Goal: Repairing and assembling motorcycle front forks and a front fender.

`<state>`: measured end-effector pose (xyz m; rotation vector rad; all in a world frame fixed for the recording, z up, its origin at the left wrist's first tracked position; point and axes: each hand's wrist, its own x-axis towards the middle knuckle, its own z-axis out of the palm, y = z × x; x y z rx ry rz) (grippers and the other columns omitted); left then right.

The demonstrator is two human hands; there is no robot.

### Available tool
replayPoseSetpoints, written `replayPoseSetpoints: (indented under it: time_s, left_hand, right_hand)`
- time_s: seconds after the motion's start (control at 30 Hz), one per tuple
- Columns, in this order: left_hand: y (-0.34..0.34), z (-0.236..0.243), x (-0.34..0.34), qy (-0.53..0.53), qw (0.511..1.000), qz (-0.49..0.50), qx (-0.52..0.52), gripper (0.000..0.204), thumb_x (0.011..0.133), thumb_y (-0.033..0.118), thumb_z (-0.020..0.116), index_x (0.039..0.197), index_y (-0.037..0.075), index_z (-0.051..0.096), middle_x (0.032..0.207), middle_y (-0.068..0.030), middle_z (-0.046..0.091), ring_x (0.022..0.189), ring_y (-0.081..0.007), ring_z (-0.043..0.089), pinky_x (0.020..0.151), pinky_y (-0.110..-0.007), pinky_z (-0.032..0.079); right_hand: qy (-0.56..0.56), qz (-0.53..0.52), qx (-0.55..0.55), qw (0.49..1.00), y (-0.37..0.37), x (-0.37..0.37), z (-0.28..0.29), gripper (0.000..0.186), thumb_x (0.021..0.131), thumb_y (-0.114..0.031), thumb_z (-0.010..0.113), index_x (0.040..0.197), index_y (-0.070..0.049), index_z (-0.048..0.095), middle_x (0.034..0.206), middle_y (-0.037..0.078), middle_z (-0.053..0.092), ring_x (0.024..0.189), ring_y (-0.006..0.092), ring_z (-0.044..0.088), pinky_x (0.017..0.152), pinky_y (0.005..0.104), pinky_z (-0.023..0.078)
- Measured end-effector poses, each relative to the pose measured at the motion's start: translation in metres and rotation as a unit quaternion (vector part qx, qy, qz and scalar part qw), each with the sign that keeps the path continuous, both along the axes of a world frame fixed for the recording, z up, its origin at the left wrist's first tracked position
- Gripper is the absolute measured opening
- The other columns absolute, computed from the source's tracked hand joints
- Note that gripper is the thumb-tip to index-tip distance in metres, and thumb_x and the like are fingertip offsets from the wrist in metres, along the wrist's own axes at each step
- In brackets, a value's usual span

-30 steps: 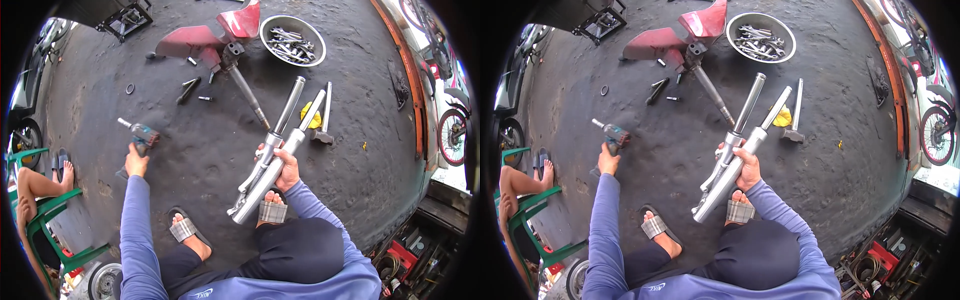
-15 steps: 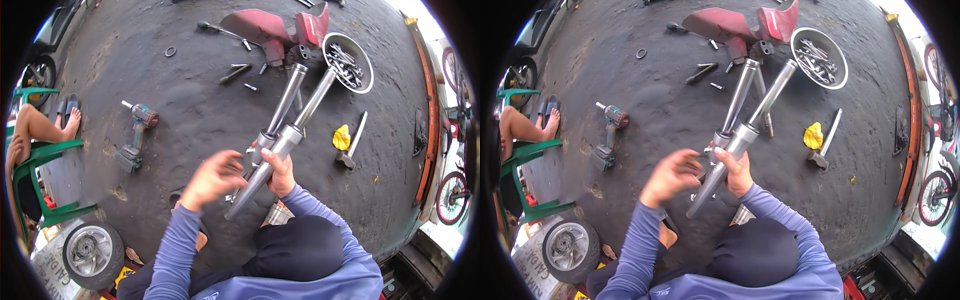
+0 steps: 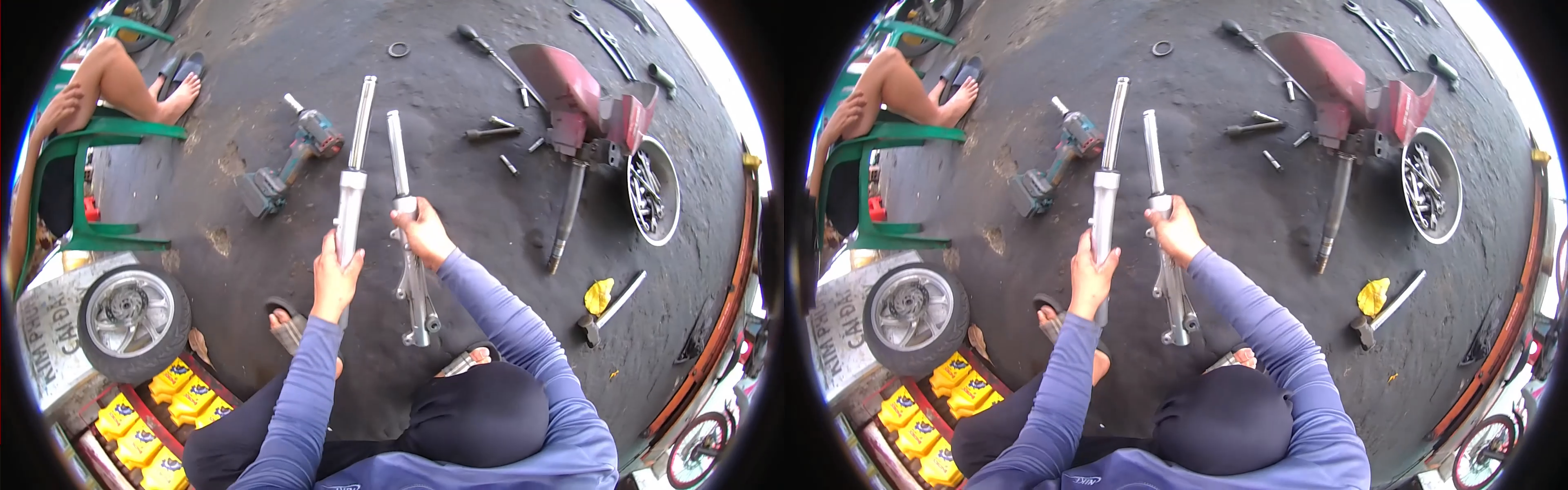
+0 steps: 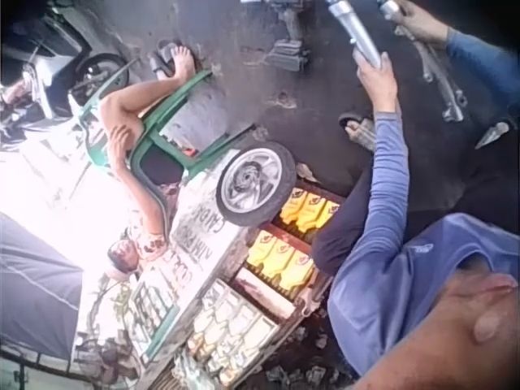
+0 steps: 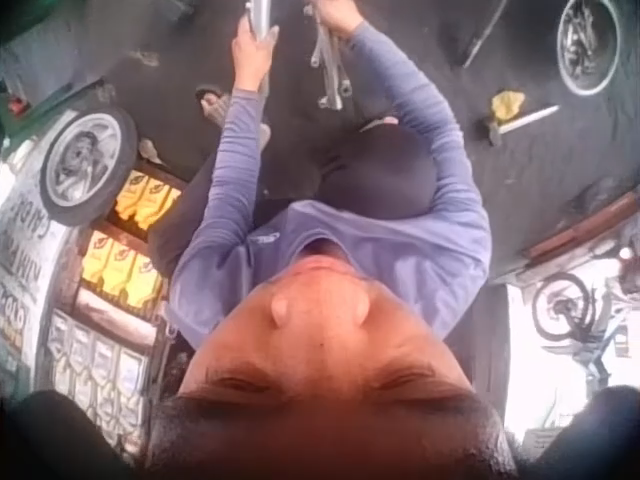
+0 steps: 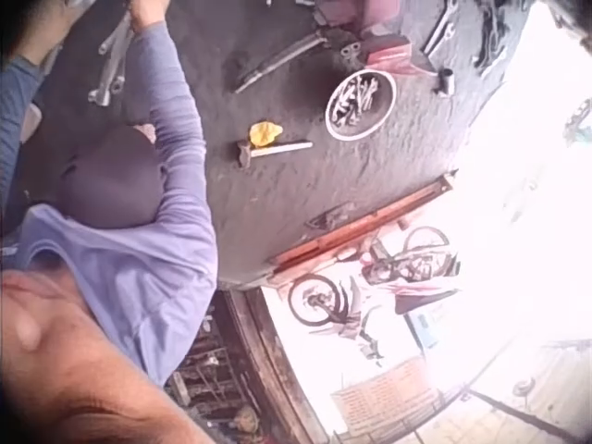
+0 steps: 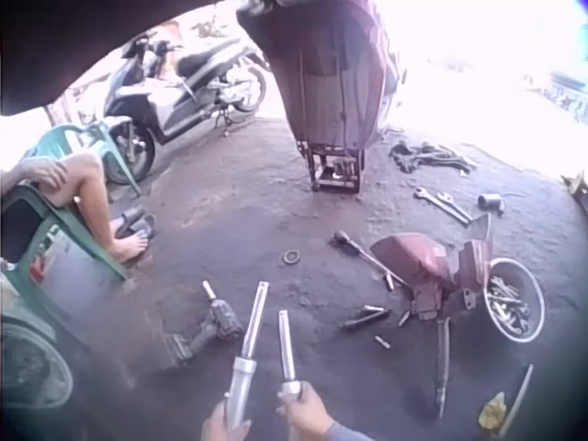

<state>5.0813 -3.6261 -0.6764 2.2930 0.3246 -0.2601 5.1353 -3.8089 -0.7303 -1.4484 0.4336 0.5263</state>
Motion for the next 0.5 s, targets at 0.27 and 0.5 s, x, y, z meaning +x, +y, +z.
replayPoseSetpoints:
  time_s: [0.27, 0.5]
  left_hand:
    - [0.014, -0.072, 0.011, -0.084, 0.983, 0.001, 0.162, 0.053, 0.080, 0.017, 0.073, 0.123, -0.007, 0.053, 0.103, -0.0241, 0.062, 0.100, -0.0378, 0.060, 0.088, -0.041, 0.047]
    - [0.007, -0.085, 0.009, -0.096, 0.987, 0.008, 0.130, 0.053, 0.075, 0.015, 0.078, 0.118, -0.005, 0.055, 0.108, -0.0167, 0.051, 0.104, -0.0367, 0.053, 0.094, -0.045, 0.043]
  right_hand:
    - [-0.050, 0.101, -0.229, 0.967, -0.010, 0.034, -0.020, 0.055, 0.079, -0.030, 0.078, 0.101, 0.010, 0.048, 0.098, 0.029, 0.067, 0.094, 0.0398, 0.068, 0.083, 0.0423, 0.054]
    - [-0.084, 0.241, -0.370, 0.893, -0.019, 0.035, -0.010, 0.061, 0.077, -0.042, 0.078, 0.100, 0.008, 0.053, 0.090, 0.025, 0.069, 0.090, 0.0394, 0.069, 0.081, 0.0437, 0.054]
